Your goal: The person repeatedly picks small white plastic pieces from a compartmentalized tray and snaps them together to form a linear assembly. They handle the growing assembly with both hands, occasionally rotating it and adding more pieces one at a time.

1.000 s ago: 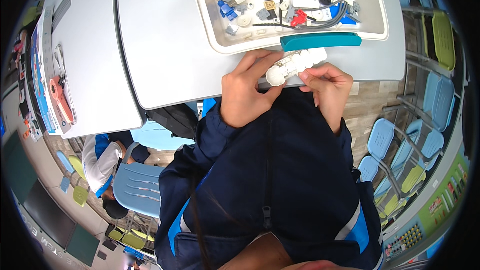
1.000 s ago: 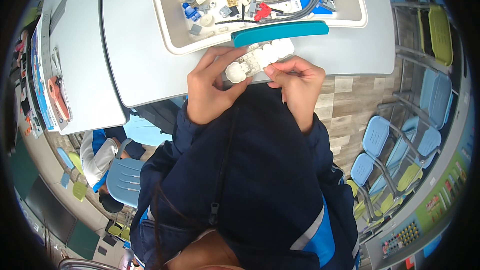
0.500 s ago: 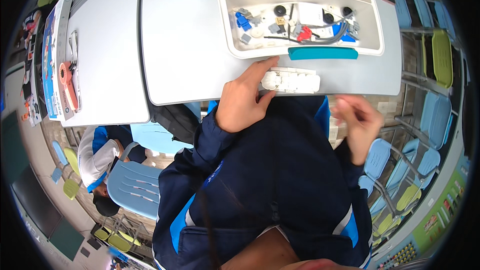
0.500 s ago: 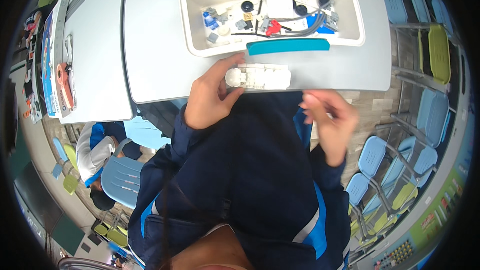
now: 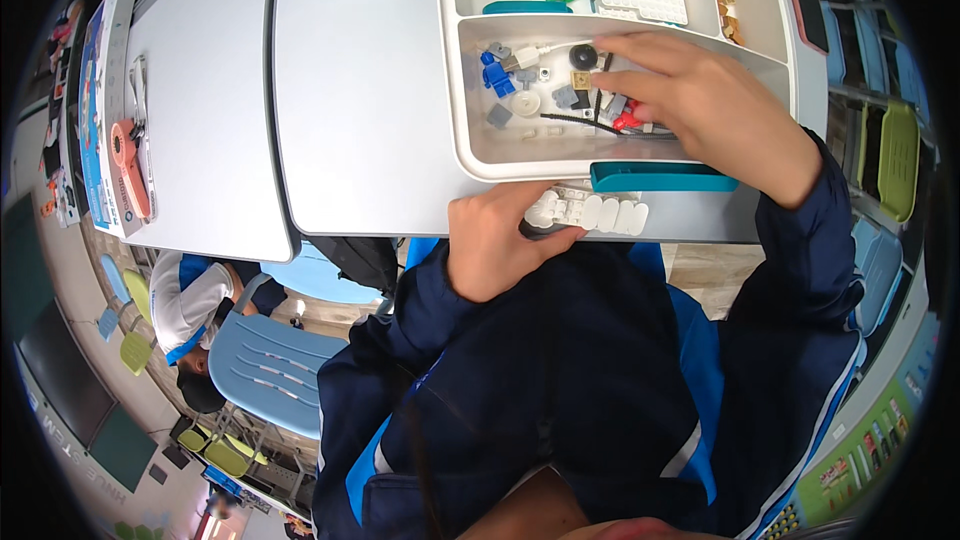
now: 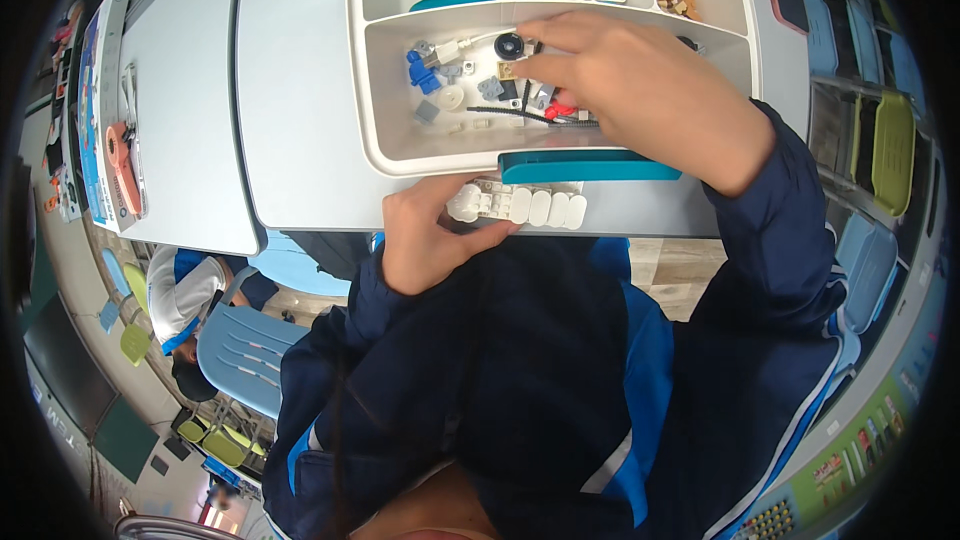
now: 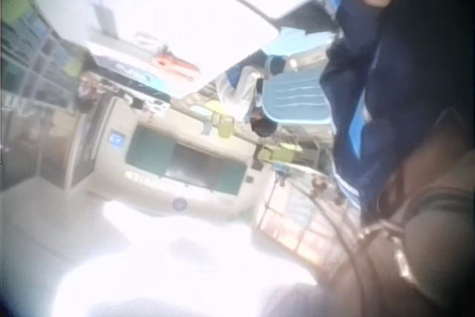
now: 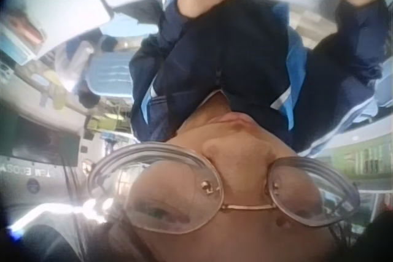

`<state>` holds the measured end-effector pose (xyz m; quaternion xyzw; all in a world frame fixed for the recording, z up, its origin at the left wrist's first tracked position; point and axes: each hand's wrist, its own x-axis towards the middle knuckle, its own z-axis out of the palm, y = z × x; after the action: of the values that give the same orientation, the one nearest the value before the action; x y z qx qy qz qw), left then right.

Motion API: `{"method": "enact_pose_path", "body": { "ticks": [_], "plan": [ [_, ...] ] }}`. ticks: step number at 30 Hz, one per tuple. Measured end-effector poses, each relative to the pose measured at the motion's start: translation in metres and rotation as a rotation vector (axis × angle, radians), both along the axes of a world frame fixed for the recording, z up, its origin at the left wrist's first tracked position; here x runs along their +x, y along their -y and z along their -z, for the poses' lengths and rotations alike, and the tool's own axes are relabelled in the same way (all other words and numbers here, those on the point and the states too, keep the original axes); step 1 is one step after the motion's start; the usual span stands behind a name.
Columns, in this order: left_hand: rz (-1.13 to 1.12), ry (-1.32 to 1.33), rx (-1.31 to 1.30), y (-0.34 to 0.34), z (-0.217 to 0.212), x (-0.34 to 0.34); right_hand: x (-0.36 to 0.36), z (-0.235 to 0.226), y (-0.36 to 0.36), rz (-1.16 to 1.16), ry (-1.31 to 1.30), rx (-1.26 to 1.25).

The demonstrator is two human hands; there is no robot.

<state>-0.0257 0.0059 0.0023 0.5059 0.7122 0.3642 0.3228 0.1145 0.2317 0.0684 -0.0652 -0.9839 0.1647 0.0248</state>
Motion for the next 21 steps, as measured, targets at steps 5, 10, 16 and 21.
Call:
{"method": "enact_pose_path", "body": {
  "ticks": [5, 10, 16, 21],
  "plan": [
    [-0.022, -0.004, -0.049, 0.003, 0.002, 0.003, 0.023, -0.002, -0.012, 0.061, 0.126, 0.075],
    [0.026, 0.035, 0.098, 0.003, 0.015, -0.003, 0.060, -0.008, -0.022, 0.207, 0.226, 0.124],
    [0.062, 0.041, 0.118, 0.002, 0.014, -0.007, 0.072, -0.021, -0.028, 0.321, 0.204, 0.052],
    [0.066, 0.020, 0.169, 0.003, 0.018, -0.007, 0.076, -0.032, -0.035, 0.296, 0.158, 0.135]
  ]
}}
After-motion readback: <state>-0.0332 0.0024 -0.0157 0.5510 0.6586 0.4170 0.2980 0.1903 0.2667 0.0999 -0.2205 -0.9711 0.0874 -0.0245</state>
